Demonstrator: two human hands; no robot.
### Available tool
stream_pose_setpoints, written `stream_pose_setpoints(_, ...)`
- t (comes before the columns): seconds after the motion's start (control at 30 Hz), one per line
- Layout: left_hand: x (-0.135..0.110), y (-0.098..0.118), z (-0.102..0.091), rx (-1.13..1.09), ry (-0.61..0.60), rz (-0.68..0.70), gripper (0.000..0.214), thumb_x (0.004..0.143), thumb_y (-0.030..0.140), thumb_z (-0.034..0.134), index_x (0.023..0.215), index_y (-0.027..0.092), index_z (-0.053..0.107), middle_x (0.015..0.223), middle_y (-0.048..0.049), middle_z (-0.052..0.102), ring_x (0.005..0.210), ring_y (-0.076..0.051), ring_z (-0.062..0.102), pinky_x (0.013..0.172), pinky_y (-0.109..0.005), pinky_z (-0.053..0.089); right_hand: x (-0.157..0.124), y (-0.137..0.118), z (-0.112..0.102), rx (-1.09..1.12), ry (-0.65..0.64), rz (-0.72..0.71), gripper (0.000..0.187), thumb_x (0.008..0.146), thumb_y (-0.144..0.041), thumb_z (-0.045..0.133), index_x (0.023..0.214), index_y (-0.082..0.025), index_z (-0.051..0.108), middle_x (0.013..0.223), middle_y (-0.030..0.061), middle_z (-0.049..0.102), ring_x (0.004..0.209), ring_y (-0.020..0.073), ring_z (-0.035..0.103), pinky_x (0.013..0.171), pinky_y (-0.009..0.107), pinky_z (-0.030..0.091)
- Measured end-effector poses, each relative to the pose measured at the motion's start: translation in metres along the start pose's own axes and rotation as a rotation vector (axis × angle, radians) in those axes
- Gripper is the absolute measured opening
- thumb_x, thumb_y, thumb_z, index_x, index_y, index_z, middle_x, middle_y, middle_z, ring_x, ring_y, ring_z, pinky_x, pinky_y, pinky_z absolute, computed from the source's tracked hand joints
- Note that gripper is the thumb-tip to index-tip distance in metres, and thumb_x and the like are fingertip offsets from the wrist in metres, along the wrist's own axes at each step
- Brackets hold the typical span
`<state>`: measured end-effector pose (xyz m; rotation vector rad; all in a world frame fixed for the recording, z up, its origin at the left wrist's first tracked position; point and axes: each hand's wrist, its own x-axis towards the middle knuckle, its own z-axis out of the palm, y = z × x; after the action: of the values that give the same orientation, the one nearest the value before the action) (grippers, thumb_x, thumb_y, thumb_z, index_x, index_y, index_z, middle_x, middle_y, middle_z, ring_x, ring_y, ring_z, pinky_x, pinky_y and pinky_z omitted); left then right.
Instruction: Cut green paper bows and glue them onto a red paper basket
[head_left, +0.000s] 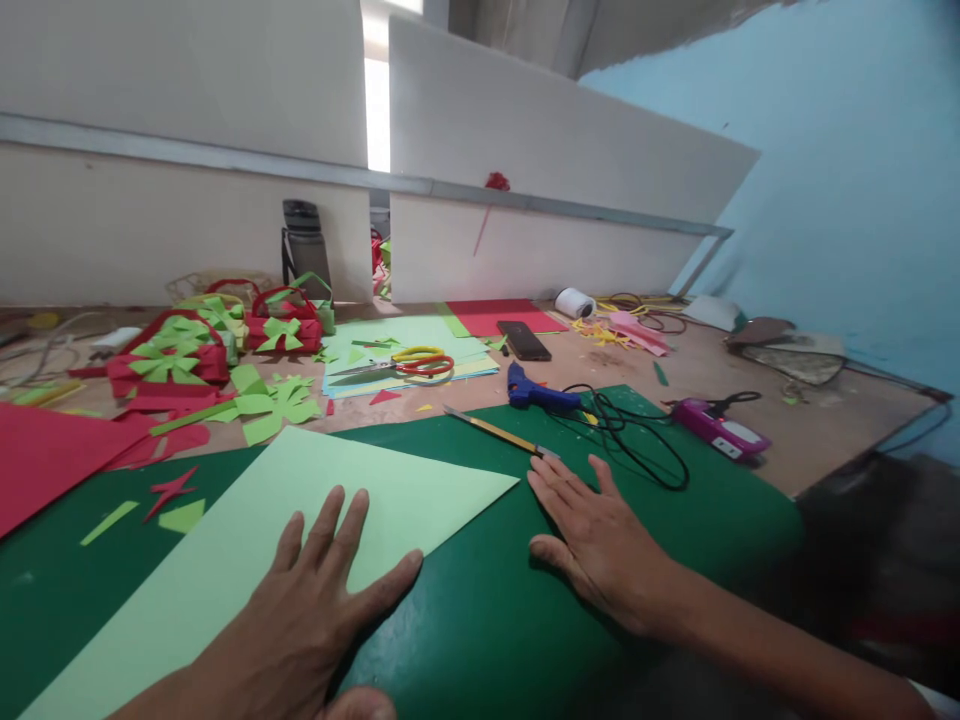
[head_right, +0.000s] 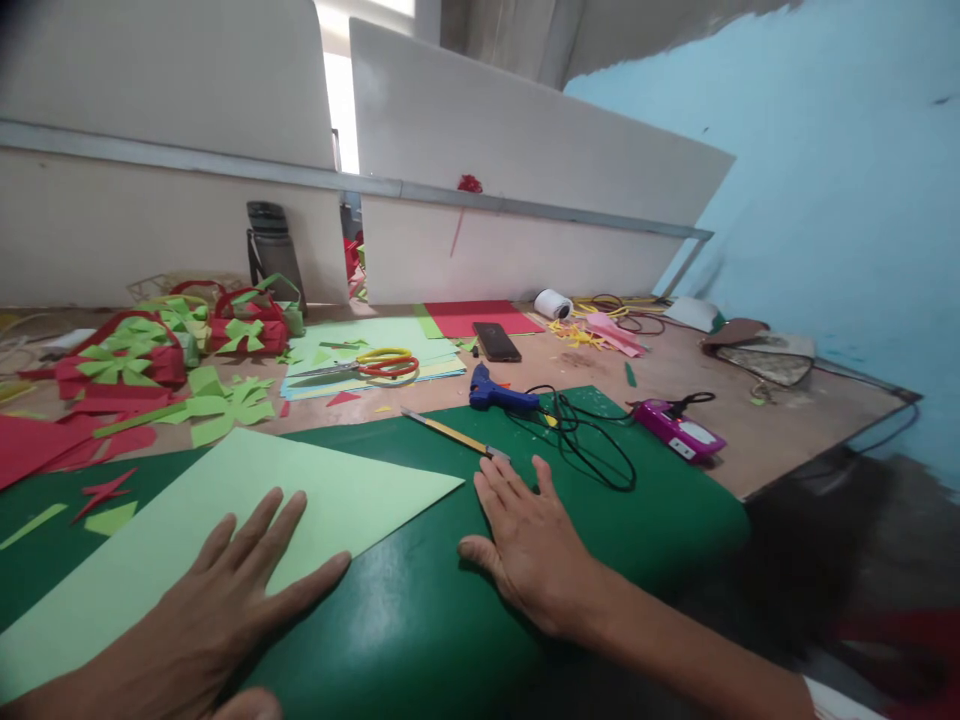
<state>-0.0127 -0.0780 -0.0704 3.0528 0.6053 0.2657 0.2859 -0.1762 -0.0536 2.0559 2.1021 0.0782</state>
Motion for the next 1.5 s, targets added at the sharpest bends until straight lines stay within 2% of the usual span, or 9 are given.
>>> stream_pose_setpoints(0.2,0.002,-0.005,-0.006,0.001,-0.076,0.062,0.084,0.077,0.076,0.044,0.147,0.038,0.020,0.147,-0.0277,0.027,0.129,-0.055,0.022,0.085,-0.075,0.036,0.001,0.000,0.000,0.020,0.184,0.004,0.051,0.096,-0.039,0.040,0.129,-0.002,0.053,0.138,0.0232,0.048,0.131,0.0387,0.041,0.101,0.070,0.029)
stream_pose_setpoints(0.33,0.005,0.000,-0.013,-0.021,-0.119,0.008,0.083,0.076,0.078,0.044,0.146,0.039,0.022,0.148,-0.0261,0.025,0.130,-0.054,0.018,0.088,-0.076,0.033,0.009,-0.024,-0.019,0.085,0.312,-0.249,0.058,0.099,-0.043,0.030,0.135,-0.002,0.048,0.142,0.0228,0.044,0.132,0.0384,0.038,0.100,0.069,0.032)
stream_pose_setpoints(0.47,0.009,0.005,-0.024,-0.105,-0.206,-0.053,0.082,0.076,0.078,0.040,0.146,0.039,0.023,0.151,-0.0243,0.018,0.132,-0.054,0.014,0.091,-0.077,0.028,0.025,-0.054,-0.034,0.222,0.092,-0.464,0.064,0.096,-0.051,0.034,0.139,-0.004,0.043,0.145,0.0192,0.041,0.135,0.0342,0.036,0.105,0.059,0.035)
stream_pose_setpoints(0.57,0.012,0.002,-0.026,-0.186,-0.255,-0.071,0.080,0.078,0.077,0.040,0.146,0.040,0.021,0.153,-0.0205,0.008,0.133,-0.054,0.007,0.092,-0.078,0.024,0.036,-0.059,-0.032,0.247,-0.038,-0.452,0.068,0.093,-0.054,0.040,0.139,-0.004,0.043,0.147,0.0193,0.037,0.136,0.0350,0.033,0.107,0.057,0.032)
stream_pose_setpoints(0.77,0.031,-0.010,-0.022,-0.259,-0.304,-0.068,0.082,0.078,0.076,0.043,0.147,0.041,0.018,0.155,-0.0164,-0.006,0.133,-0.053,-0.007,0.095,-0.079,0.012,0.044,-0.040,-0.015,0.236,-0.067,-0.380,0.070,0.093,-0.047,0.047,0.145,-0.003,0.030,0.151,0.0210,0.021,0.140,0.0337,0.021,0.109,0.056,0.028)
stream_pose_setpoints(1.03,0.053,0.021,-0.024,-0.368,-0.311,-0.046,0.102,0.081,0.078,0.023,0.149,0.004,0.006,0.151,-0.0240,-0.005,0.140,-0.037,-0.010,0.113,-0.058,0.005,0.046,-0.033,0.003,0.220,0.021,-0.442,0.065,0.094,-0.042,0.045,0.145,-0.004,0.031,0.151,0.0201,0.020,0.139,0.0342,0.021,0.107,0.058,0.030)
stream_pose_setpoints(1.23,0.007,0.022,-0.027,-0.197,-0.375,-0.156,0.100,0.084,0.076,0.019,0.146,-0.003,0.018,0.151,-0.0259,0.003,0.140,-0.037,0.001,0.112,-0.052,0.020,0.050,-0.024,0.028,0.215,0.256,-0.493,0.064,0.095,-0.047,0.041,0.147,-0.012,0.029,0.150,0.0163,0.030,0.137,0.0325,0.030,0.102,0.055,0.040)
stream_pose_setpoints(1.4,-0.057,0.010,0.004,-0.008,-0.198,-0.228,0.099,0.082,0.077,0.028,0.150,0.007,0.014,0.153,-0.0214,0.010,0.141,-0.038,0.008,0.110,-0.053,0.027,0.049,-0.024,0.026,0.202,0.276,-0.487,0.063,0.095,-0.045,0.040,0.148,-0.015,0.026,0.150,0.0137,0.030,0.137,0.0310,0.031,0.102,0.053,0.043)
stream_pose_setpoints(1.5,-0.088,0.013,0.007,0.101,-0.041,-0.289,0.099,0.081,0.079,0.028,0.149,0.008,0.020,0.152,-0.0192,0.020,0.141,-0.035,0.016,0.111,-0.047,0.028,0.049,-0.027,0.018,0.184,0.235,-0.469,0.061,0.096,-0.046,0.036,0.145,-0.009,0.033,0.149,0.0160,0.029,0.136,0.0328,0.032,0.101,0.055,0.043)
